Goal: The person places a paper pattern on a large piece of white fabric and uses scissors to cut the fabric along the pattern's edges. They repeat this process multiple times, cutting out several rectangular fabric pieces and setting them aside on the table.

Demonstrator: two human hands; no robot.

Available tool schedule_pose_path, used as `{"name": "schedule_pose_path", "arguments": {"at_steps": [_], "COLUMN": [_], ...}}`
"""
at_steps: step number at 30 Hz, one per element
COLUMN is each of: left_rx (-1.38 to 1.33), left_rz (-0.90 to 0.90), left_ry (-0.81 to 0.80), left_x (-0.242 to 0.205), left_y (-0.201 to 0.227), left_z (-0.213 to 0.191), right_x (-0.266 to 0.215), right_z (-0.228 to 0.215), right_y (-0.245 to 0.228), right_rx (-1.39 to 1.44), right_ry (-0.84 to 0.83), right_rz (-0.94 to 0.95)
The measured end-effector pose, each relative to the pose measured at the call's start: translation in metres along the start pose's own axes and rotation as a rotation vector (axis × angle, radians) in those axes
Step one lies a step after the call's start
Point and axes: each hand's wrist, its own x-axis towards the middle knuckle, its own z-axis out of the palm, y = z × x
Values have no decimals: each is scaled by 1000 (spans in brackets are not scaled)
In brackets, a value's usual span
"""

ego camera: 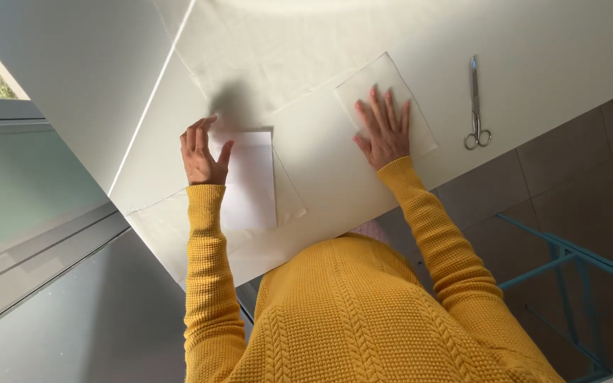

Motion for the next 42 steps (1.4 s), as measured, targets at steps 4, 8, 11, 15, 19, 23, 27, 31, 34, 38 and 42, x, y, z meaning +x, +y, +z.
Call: {"name": "schedule_pose_path", "arguments": {"at_steps": [4,8,11,15,19,23,27,31,34,38,42], "left_rx": [5,61,130,39,-439,-1001,-1020,-687,-766,-653,-808], "left_rz": [-166,230,272,235,76,-329,-744,-878,-604,-402,-294], "left_ry": [-295,-241,-310,-502,-558,-264,-56,-53,139,-5,-69], "left_x": [-10,6,0,3,-51,-119,-198,-232,-228,-208,-198], "left_y": [-10,-9,-13,-6,-24,-50,-65,-50,-25,0,24], "left_z": [-16,-1,-7,-44,-84,-105,-96,-75,-69,-61,-33], "right_x": [2,-2,-21,-33,-13,-12,-19,34,69,114,151], "right_z": [-11,-44,-53,-37,-71,-65,-41,-67,-50,15,47], "right_y": [37,71,133,191,158,192,231,90,-54,-183,-194], "right_rx": [-55,66,-15,-153,-114,-298,-389,40,227,206,65], "right_ry": [-20,170,295,238,23,-173,111,222,196,-31,-45], "right_rz": [-60,96,370,649,829,896,701,684,137,-135,-194]}}
